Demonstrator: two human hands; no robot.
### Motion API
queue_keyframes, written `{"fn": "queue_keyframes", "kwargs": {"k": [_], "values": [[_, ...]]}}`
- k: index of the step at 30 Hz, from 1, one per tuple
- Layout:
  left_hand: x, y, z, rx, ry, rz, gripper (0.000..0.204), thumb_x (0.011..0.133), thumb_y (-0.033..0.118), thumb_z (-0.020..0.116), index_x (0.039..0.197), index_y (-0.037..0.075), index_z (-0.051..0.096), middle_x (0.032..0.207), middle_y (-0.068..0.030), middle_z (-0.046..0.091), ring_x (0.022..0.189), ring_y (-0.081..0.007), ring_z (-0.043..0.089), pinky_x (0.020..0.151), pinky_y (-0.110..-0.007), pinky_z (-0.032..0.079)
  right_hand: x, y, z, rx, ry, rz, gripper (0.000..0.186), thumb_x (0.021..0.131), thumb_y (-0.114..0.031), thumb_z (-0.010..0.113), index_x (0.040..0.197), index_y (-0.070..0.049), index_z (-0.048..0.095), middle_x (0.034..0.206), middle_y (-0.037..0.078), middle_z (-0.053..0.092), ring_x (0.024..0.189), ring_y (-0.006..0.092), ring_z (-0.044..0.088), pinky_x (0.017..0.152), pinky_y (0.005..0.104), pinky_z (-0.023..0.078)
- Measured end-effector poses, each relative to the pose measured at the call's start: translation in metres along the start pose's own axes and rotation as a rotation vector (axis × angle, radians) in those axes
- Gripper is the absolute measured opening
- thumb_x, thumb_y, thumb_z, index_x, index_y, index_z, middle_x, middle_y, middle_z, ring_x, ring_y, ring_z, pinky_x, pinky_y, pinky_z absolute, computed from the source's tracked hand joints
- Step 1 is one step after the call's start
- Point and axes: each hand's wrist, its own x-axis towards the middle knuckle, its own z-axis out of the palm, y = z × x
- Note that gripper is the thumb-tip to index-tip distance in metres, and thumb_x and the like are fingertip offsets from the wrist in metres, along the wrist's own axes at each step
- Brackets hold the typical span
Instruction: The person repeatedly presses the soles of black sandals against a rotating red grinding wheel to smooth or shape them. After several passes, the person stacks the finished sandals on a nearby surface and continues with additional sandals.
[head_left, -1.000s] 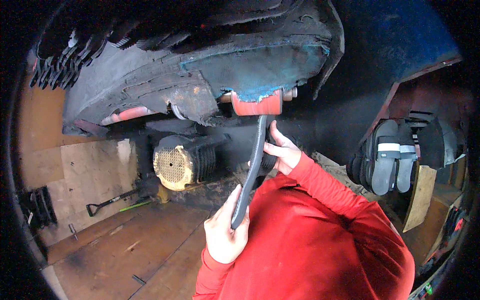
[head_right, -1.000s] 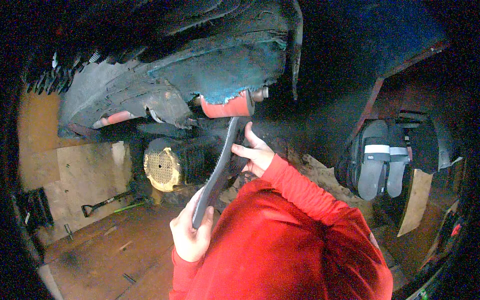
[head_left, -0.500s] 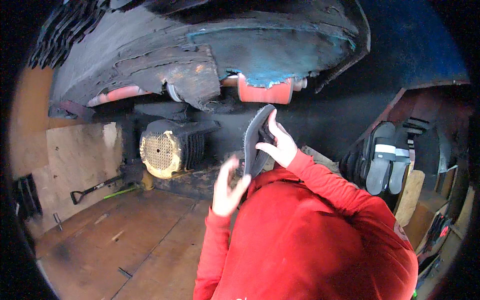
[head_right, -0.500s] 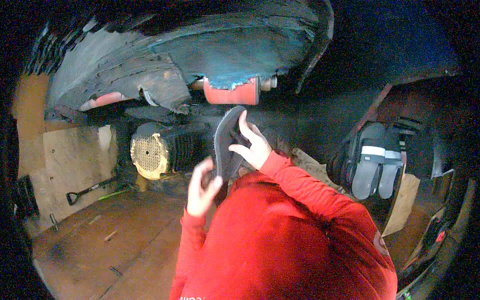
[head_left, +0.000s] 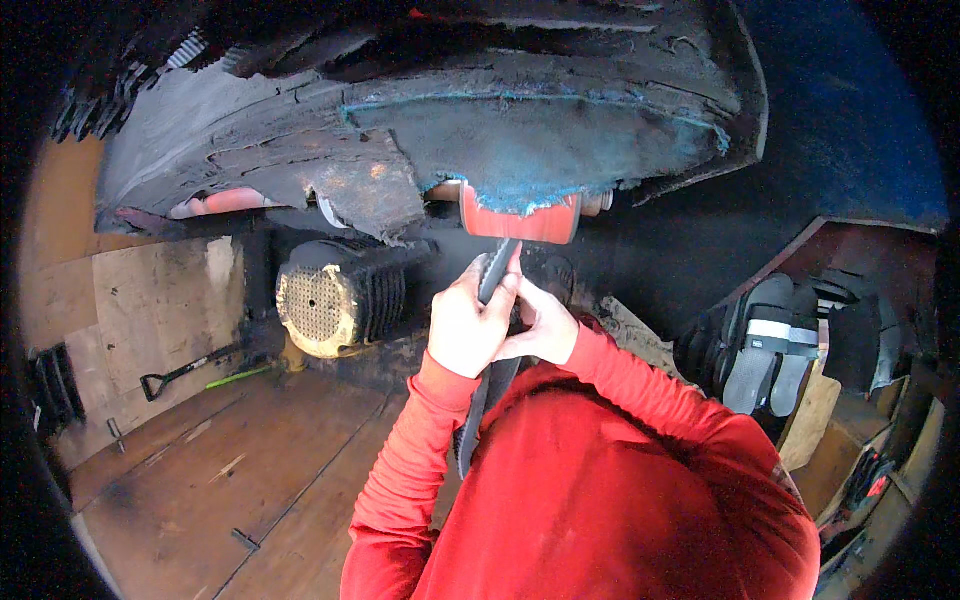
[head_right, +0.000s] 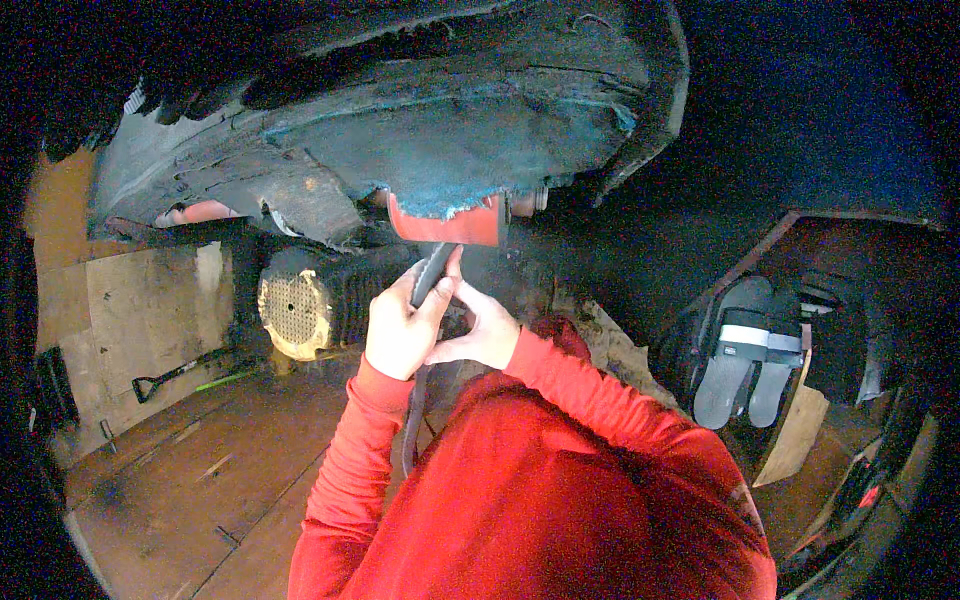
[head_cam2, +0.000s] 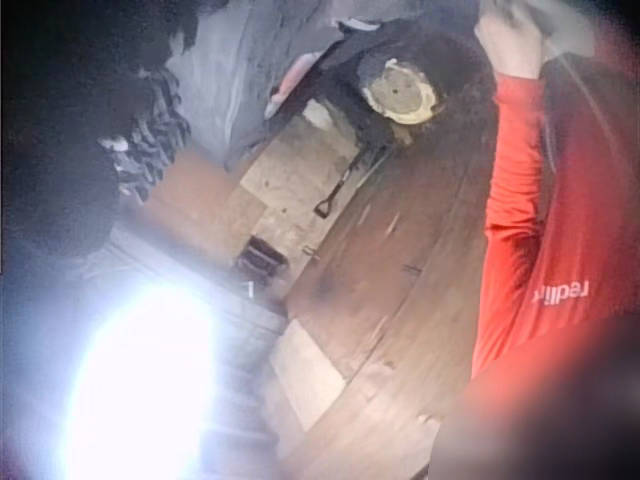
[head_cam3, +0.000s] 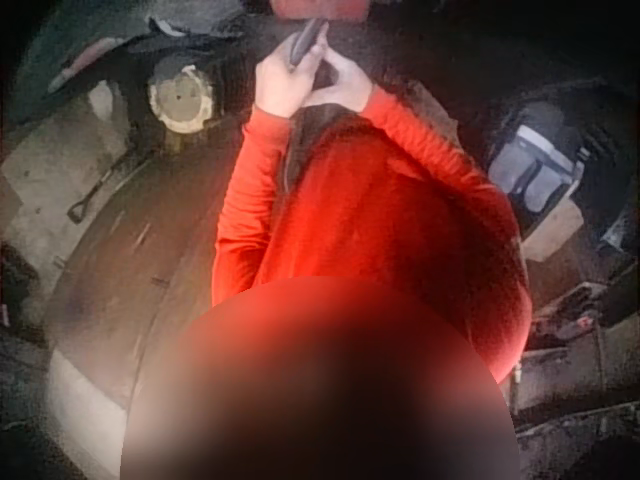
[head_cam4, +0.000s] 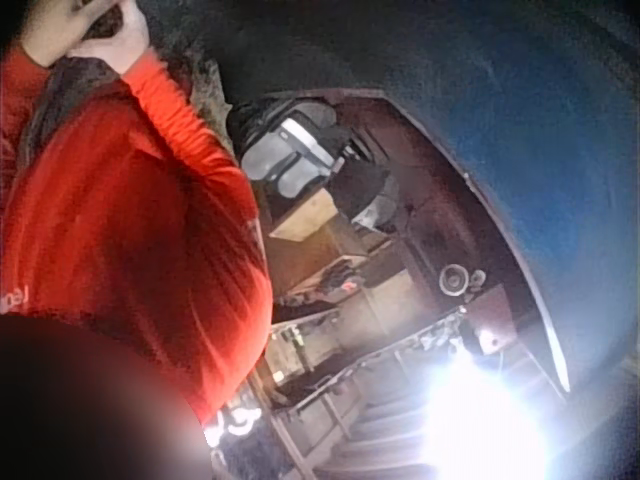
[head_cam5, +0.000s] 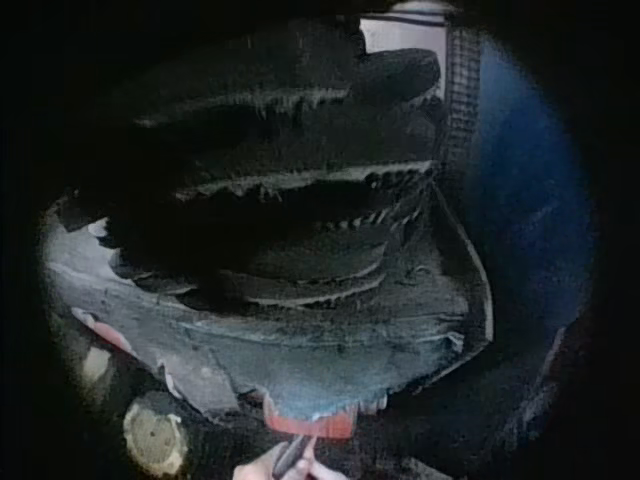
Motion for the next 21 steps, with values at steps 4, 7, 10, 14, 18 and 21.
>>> {"fn": "queue_keyframes", "kwargs": {"k": [4,7,10,14,18,21], "values": [[0.032,-0.007,0.019,0.023,-0.054,-0.023,0.026,0.092,0.024,0.064,0.102,0.0,0.066,0.091,-0.0286,0.067,0.089,-0.0467,0.067,0.073,-0.05,0.054,0.02,-0.006,-0.02,0.168,0.096,0.182,0.098,0.071,0.005,0.083,0.152,-0.001,0.029,0.143,0.009,0.049,0.132,0.0213,0.046,0.11,0.038,0.043],[0.029,-0.025,0.031,0.054,-0.007,0.009,0.032,0.092,0.024,0.062,0.108,-0.003,0.064,0.092,-0.0317,0.066,0.09,-0.049,0.065,0.075,-0.051,0.054,0.023,-0.002,-0.034,0.118,0.072,0.231,0.105,0.071,0.006,0.08,0.156,-0.006,0.019,0.147,0.008,0.042,0.136,0.0221,0.043,0.111,0.0389,0.041],[-0.005,-0.041,0.035,-0.272,0.067,0.027,0.051,0.094,0.013,0.066,0.14,-0.004,0.052,0.121,-0.0252,0.068,0.111,-0.0271,0.069,0.093,-0.036,0.053,0.006,0.009,-0.03,-0.277,-0.045,0.01,0.131,0.068,-0.013,0.088,0.16,-0.002,-0.005,0.158,0.022,0.026,0.145,0.0276,0.032,0.118,0.0376,0.033],[-0.032,-0.041,0.03,-0.657,0.08,0.046,0.056,0.096,0.009,0.067,0.146,-0.004,0.046,0.141,-0.0141,0.057,0.124,-0.0177,0.057,0.107,-0.031,0.042,-0.012,0.018,-0.012,-0.913,0.091,-0.289,0.106,0.068,-0.016,0.084,0.158,-0.007,0.028,0.163,0.032,0.011,0.15,0.0409,0.022,0.119,0.0411,0.032],[-0.019,-0.021,0.019,-0.211,0.207,-0.003,0.045,0.094,0.02,0.071,0.13,-0.004,0.062,0.115,-0.0164,0.072,0.107,-0.0167,0.068,0.101,-0.033,0.048,-0.002,0.018,0.004,-0.62,0.096,-0.148,0.085,0.076,-0.012,0.081,0.15,-0.007,0.041,0.16,0.026,0.022,0.146,0.0378,0.03,0.117,0.0423,0.035],[-0.008,-0.009,0.007,0.146,0.245,0.112,0.041,0.092,0.029,0.071,0.12,-0.001,0.069,0.107,-0.0198,0.074,0.1,-0.0248,0.073,0.102,-0.041,0.048,0.003,0.014,0.014,-0.222,0.045,-0.005,0.079,0.08,-0.006,0.08,0.148,-0.005,0.04,0.149,0.016,0.045,0.136,0.0291,0.047,0.112,0.0404,0.042]]}}
